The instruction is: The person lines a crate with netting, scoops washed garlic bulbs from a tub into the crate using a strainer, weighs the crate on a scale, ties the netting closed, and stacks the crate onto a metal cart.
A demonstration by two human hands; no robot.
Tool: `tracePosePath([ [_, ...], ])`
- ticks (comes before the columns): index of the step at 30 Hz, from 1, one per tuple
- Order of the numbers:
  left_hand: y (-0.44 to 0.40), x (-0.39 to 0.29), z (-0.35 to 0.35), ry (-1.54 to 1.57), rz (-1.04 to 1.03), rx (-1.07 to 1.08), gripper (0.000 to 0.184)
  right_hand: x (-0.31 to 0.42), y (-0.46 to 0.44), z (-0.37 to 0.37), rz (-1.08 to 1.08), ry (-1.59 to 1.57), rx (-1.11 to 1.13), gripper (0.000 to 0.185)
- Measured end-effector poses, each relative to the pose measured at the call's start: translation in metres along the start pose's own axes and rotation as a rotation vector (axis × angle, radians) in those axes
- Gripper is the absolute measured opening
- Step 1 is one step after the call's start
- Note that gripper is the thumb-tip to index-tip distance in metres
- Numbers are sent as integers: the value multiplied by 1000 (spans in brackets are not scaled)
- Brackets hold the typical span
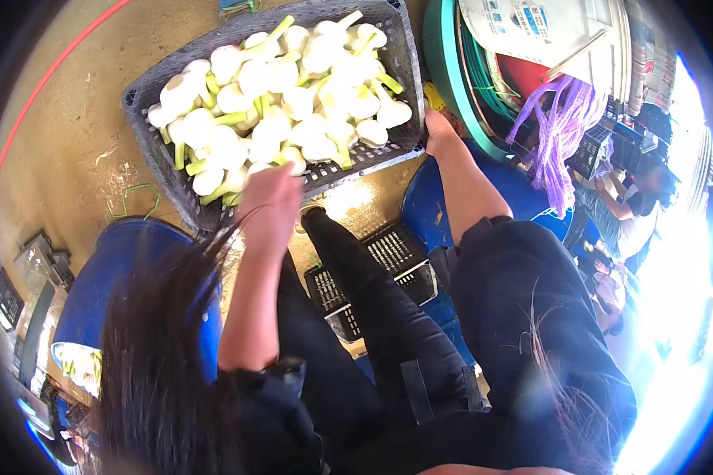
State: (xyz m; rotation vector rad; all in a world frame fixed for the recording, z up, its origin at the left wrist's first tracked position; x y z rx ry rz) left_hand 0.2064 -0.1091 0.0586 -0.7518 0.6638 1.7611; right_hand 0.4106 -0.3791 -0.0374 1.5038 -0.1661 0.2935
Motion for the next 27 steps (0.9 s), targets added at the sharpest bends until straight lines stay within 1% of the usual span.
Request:
tracePosePath([
  [1, -14, -19, -14, 38, -19, 127, 25, 1, 2, -3, -5, 15, 21, 29],
  [2, -21, -25, -36, 52, 43, 242, 25, 1, 7, -7, 14, 11, -31, 29],
  [3, -23, -29, -53, 65, 108, 353, 25, -3, -11, 2, 4, -53, 111, 30],
  [5, -27, -50, -60, -34, 76, 378, 27, -4, -14, 5, -78, -18, 207, 32],
  [6, -22, -55, -62, 128, 7, 135, 27, -4, -19, 9, -83, -9, 210, 32],
  [7, -14, -56, -61, 125, 14, 134, 27, -6, -24, 13, -71, -29, 112, 30],
  [8, -8, -56, -54, 167, 22, 12, 27, -8, -29, 18, -59, -52, 14, 28],
  [9, -1, -55, -46, 206, 29, -108, 26, -10, -34, 22, -64, -54, 19, 28],
  [10, 7, -47, -38, 210, 72, -155, 26, -11, -38, 25, 84, -125, -31, 27],
  [11, 17, -33, -29, 194, 157, -212, 24, -14, -50, 36, 234, -195, -83, 27],
  [12, 30, -23, -19, 210, 270, -333, 20, -18, -60, 48, 289, -260, -139, 33],
  [13, 44, -6, -8, 156, 384, -390, 21, -18, -48, 44, 285, -263, -137, 33],
  [14, 54, 11, 5, 52, 441, -440, 19, -17, -24, 37, 196, -163, -219, 37],
  [15, 58, 24, 27, 76, 620, -427, 19, -20, -5, 33, 107, -62, -301, 41],
  [16, 64, 40, 40, 77, 689, -485, 18, -21, 2, 42, 97, 284, -374, 52],
  [17, 70, 55, 51, 103, 749, -552, 16, -24, 12, 45, 99, 286, -370, 52],
  [19, 79, 78, 63, 224, 840, -635, 14, -31, 44, 46, 579, 771, -342, 56],
  [21, 81, 92, 60, 387, 901, -673, 12, -16, 105, 17, 500, 1264, -395, 45],
  [23, 81, 103, 46, 542, 962, -693, 11, -1, 145, -7, 836, 1444, -434, 34],
  [25, 76, 105, 27, 709, 1003, -704, 11, 27, 168, -36, 872, 1572, -380, 26],
  [26, 72, 105, 14, 793, 1025, -706, 12, 34, 171, -51, 975, 1615, -367, 24],
  [27, 69, 105, 4, 879, 1048, -713, 12, 39, 166, -62, 986, 1620, -364, 24],
])
Point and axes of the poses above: each hand's wrist, its own y-axis away from the middle knuckle, its own z-axis out of the back of the hand, x = y × z, the point moved 1 cm from there along -y, towards the middle knuckle, and after that the axes turned 3 degrees about -z, right-handed, at the moved point
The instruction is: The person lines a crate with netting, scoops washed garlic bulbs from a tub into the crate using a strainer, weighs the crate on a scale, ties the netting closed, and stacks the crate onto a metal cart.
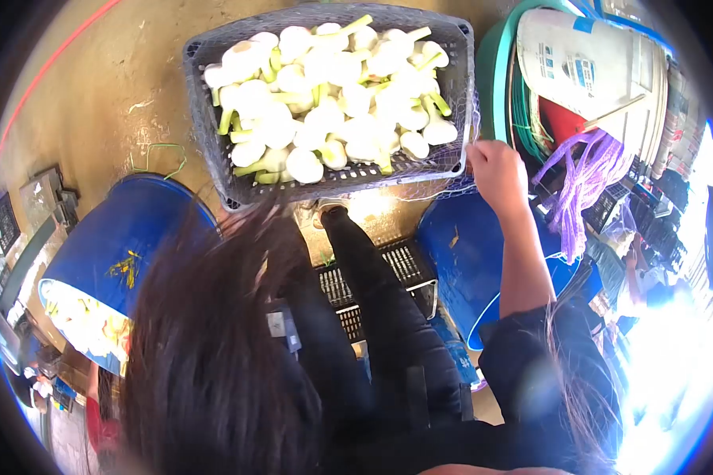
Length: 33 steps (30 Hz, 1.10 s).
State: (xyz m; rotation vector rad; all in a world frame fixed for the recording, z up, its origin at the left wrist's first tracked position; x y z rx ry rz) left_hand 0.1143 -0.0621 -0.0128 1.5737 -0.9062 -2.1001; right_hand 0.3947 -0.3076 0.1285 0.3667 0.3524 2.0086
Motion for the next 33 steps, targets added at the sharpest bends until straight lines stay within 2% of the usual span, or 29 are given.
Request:
tracePosePath([
  [2, -2, 13, 0, 123, 120, 26, 14, 14, -17, -5, -65, -54, 12, 23],
  [3, -4, 18, 4, 198, 202, 49, 15, 19, -21, -7, 50, -46, -105, 22],
  [4, -10, 24, 13, 288, 312, 95, 17, 27, -22, -6, 21, -97, -106, 22],
  [5, -17, 35, 27, 389, 440, 134, 18, 33, -20, -8, 1, -113, -84, 22],
  [6, -27, 42, 48, 558, 701, 232, 16, 38, -18, -9, -24, -127, -67, 22],
  [9, -35, 29, 57, 462, 790, 207, 18, 42, -6, -21, -59, -145, -44, 22],
  [11, -39, 20, 54, 74, 662, 97, 17, 45, 0, -24, -78, -147, -27, 22],
  [12, -51, 32, 60, 76, 664, 93, 17, 45, 4, -26, -106, -149, -6, 22],
  [14, -86, 73, 82, 26, 479, -123, 18, 41, 10, -28, -90, -196, -30, 23],
  [17, -67, 25, 75, 74, 235, -239, 16, 32, 8, -29, -129, -159, 56, 27],
  [20, -4, -47, 52, 255, 94, -119, 16, 26, 9, -31, -79, -200, -14, 27],
  [22, 37, -83, 31, 370, 68, 3, 16, 28, 6, -23, -161, -402, -61, 23],
  [25, 58, -104, -14, 437, 89, 161, 15, 24, -2, -7, -295, -420, -25, 24],
  [26, 48, -104, -28, 439, 90, 187, 15, 22, -6, -4, -236, -369, -71, 25],
  [28, 19, -111, -55, -118, -605, 315, 11, 23, -19, 12, -139, -210, -151, 25],
  [29, -2, -125, -58, -77, -847, 221, 9, 23, -28, 16, -30, -248, -369, 23],
  [30, -15, -151, -62, -26, -1090, 115, 8, 15, -43, 17, -50, -259, -479, 23],
  [31, -3, -202, -71, -443, -1361, -161, 17, 9, -58, 26, -162, -230, -385, 25],
  [33, -25, -251, -78, -630, -1170, -440, 20, -7, -100, 23, -196, -475, -542, 31],
])
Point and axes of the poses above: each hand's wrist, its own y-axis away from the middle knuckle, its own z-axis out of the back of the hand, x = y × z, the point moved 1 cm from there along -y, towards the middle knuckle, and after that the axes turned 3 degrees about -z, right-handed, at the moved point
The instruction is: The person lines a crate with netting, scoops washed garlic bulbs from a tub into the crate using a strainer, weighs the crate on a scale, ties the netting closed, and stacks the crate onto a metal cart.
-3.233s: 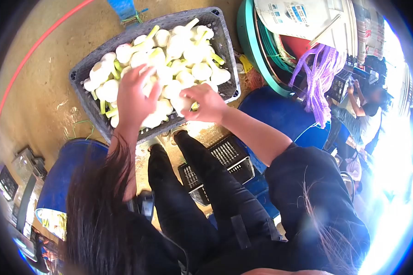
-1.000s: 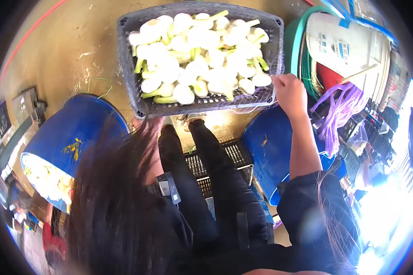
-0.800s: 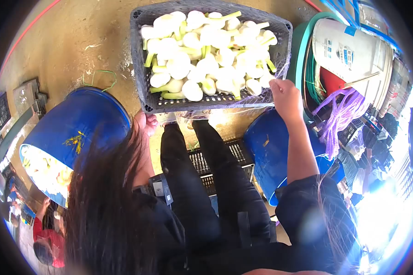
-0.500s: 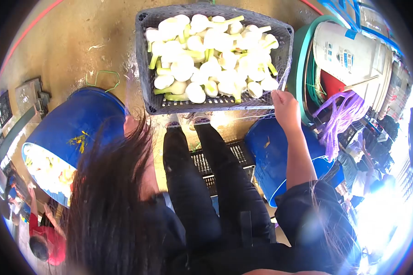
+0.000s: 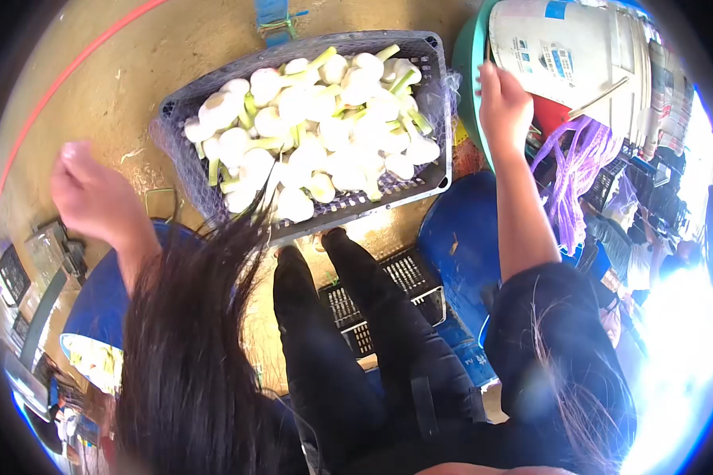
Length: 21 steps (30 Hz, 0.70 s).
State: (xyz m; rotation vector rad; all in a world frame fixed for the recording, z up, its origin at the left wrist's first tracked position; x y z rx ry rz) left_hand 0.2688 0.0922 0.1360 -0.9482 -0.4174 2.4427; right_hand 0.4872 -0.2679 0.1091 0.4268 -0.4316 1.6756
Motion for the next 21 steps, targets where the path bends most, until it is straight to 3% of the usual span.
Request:
tracePosePath([
  [2, -25, 66, -52, 218, 354, 107, 33, -19, -42, -29, -146, -149, -47, 32],
  [4, -28, 271, -158, -63, 175, 457, 46, -51, -80, -63, -144, 77, 36, 47],
  [5, -15, 232, -155, -63, 546, 570, 51, -73, -93, -83, -167, 155, 117, 49],
  [6, 4, 182, -143, -64, 920, 675, 55, -71, -96, -87, -442, 133, 305, 47],
  [7, 8, 154, -136, -57, 907, 673, 55, -66, -96, -92, -715, 103, 499, 44],
  [8, 15, 132, -130, 220, 1169, 803, 53, -75, -100, -100, -718, 96, 494, 44],
  [9, 21, 123, -131, 508, 1424, 929, 51, -95, -102, -114, -770, -144, 717, 38],
  [10, 18, 141, -142, 500, 1425, 938, 51, -114, -102, -125, -815, -388, 936, 31],
  [12, 10, 191, -166, 529, 1265, 1259, 44, -142, -114, -139, -736, -395, 1029, 26],
  [13, 2, 183, -162, 520, 1267, 1261, 44, -149, -115, -143, -642, -405, 1120, 22],
  [15, -27, 159, -147, 178, 1115, 1437, 34, -134, -118, -128, -715, -357, 1035, 20],
  [18, -43, 169, -152, -8, 958, 1520, 27, -101, -115, -121, -654, -99, 926, 24],
  [19, -44, 163, -154, -5, 953, 1519, 27, -91, -115, -122, -651, -101, 921, 24],
  [21, -43, 138, -150, -244, 478, 1074, 24, -71, -121, -119, -482, -187, 767, 23],
])
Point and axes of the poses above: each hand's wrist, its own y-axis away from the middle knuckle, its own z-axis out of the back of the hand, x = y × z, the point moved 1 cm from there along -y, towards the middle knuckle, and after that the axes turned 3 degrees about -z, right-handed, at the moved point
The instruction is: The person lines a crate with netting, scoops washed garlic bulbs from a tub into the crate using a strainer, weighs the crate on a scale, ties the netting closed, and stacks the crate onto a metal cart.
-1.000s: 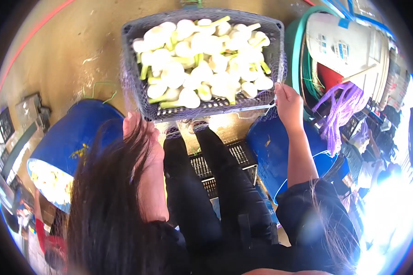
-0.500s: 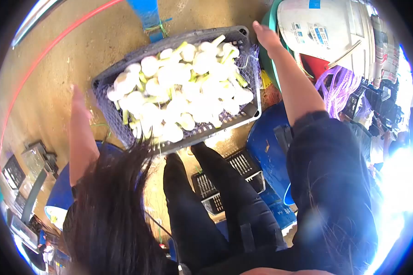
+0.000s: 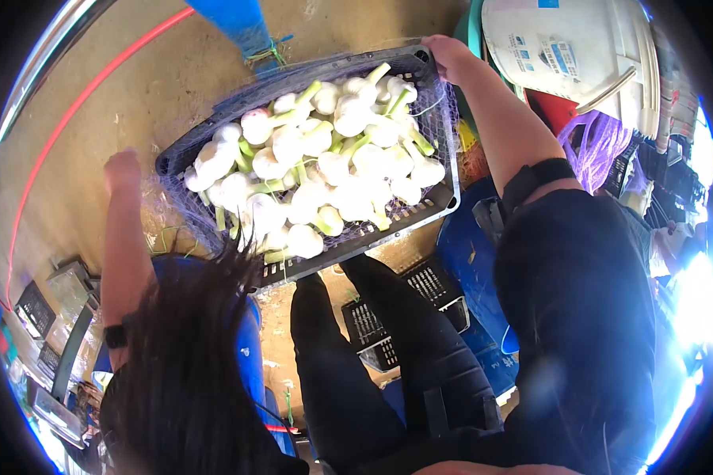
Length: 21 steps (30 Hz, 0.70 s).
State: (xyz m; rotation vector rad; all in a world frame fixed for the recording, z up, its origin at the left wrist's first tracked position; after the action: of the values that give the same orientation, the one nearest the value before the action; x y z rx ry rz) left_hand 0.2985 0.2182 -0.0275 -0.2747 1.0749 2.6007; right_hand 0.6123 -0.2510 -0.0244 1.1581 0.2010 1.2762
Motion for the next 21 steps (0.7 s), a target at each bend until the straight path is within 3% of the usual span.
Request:
tracePosePath([
  [1, 12, -10, -3, -131, -128, -280, 24, 11, 4, -4, -2, 0, -3, 23],
  [3, 35, -21, -7, -388, -387, -833, 26, 34, 17, -11, -31, -492, -224, 13],
  [5, 22, 7, 2, -510, -602, -1018, 25, 50, 34, 1, 2, -913, -350, 9],
  [6, 36, 10, 7, -523, -578, -1041, 22, 43, 33, 8, 7, -909, -356, 9],
  [7, 55, 8, 16, -538, -556, -1065, 18, 31, 29, 15, 63, -927, -336, 34],
  [8, 98, -18, 21, -174, -425, -895, 20, 24, 28, 20, 118, -945, -317, 68],
  [9, 142, -40, 21, 174, -280, -707, 23, 48, 74, 10, 229, -1048, -468, 9],
  [10, 158, -27, 18, 81, -352, -682, 23, 37, 103, 4, 224, -1047, -462, 9],
  [12, 179, -4, -2, -61, -482, -635, 22, 17, 151, -2, 474, -680, -545, 16],
  [14, 199, 14, -34, -67, -617, -605, 22, -5, 218, -37, 502, -211, -552, 20],
  [18, 222, 54, -76, -47, -846, -661, 22, -38, 273, -74, 611, -93, -543, 12],
  [20, 230, 74, -71, -102, -964, -742, 22, -34, 288, -61, 486, -99, -635, 12],
  [21, 235, 86, -67, -152, -1023, -800, 22, -29, 297, -50, 613, 11, -687, 13],
])
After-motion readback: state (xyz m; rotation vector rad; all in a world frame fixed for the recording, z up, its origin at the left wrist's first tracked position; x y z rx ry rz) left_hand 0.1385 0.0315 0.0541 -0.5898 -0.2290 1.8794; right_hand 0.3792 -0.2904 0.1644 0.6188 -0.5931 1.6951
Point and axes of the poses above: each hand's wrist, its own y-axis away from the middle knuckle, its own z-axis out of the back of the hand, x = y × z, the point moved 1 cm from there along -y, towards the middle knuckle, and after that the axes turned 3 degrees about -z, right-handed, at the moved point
